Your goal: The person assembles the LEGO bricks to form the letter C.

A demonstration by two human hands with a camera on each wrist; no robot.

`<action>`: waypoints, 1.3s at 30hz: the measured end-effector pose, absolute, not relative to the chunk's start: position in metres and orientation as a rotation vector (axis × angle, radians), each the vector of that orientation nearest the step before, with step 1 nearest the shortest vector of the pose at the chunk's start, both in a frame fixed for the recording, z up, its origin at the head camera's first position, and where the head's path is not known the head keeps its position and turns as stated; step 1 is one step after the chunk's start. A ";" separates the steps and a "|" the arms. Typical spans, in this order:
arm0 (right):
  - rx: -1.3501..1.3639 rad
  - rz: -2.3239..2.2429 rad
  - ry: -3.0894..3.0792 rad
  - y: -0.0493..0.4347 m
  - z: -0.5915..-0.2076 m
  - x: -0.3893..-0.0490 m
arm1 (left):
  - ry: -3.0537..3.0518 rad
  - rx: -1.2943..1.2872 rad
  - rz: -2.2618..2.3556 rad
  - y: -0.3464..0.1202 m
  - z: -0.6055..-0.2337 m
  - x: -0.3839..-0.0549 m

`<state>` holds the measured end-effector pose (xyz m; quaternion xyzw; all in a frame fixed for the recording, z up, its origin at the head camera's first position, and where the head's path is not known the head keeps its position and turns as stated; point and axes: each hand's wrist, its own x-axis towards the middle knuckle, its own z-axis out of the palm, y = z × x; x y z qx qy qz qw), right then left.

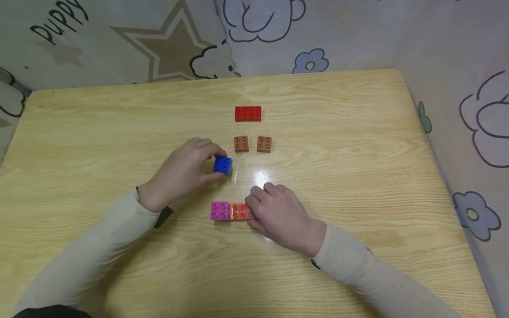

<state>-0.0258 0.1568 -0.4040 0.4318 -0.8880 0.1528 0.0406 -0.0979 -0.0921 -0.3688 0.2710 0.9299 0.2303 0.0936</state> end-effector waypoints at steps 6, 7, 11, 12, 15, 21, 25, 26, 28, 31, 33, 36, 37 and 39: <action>1.320 0.481 -2.711 0.157 -0.404 -0.026 | 2.781 0.857 0.706 -0.096 -0.359 -0.086; 1.321 0.482 -2.712 0.157 -0.404 -0.026 | 2.786 0.867 0.711 -0.097 -0.357 -0.084; 1.316 0.480 -2.730 0.157 -0.404 -0.026 | 2.807 0.909 0.734 -0.100 -0.353 -0.077; 1.316 0.481 -2.734 0.156 -0.403 -0.026 | 2.810 0.919 0.740 -0.101 -0.353 -0.076; 1.312 0.487 -2.737 0.156 -0.403 -0.026 | 2.821 0.942 0.750 -0.103 -0.350 -0.071; 1.320 0.486 -2.711 0.157 -0.402 -0.026 | 2.818 0.978 0.786 -0.105 -0.344 -0.060; 1.325 0.485 -2.719 0.157 -0.403 -0.026 | 2.803 1.009 0.800 -0.105 -0.342 -0.054; 1.325 0.484 -2.721 0.157 -0.403 -0.026 | 2.801 1.017 0.802 -0.106 -0.342 -0.053; 1.325 0.486 -2.720 0.157 -0.404 -0.026 | 2.790 1.013 0.810 -0.106 -0.341 -0.050; 1.322 0.489 -2.720 0.157 -0.405 -0.026 | 2.764 1.009 0.838 -0.107 -0.339 -0.045; 1.321 0.493 -2.724 0.157 -0.405 -0.026 | 2.749 1.004 0.849 -0.107 -0.339 -0.043; 1.320 0.498 -2.731 0.157 -0.404 -0.026 | 2.740 1.025 0.859 -0.107 -0.341 -0.041; 1.319 0.499 -2.732 0.157 -0.404 -0.026 | 2.741 1.033 0.860 -0.107 -0.341 -0.040; 1.320 0.501 -2.732 0.157 -0.404 -0.026 | 2.744 1.047 0.864 -0.107 -0.342 -0.039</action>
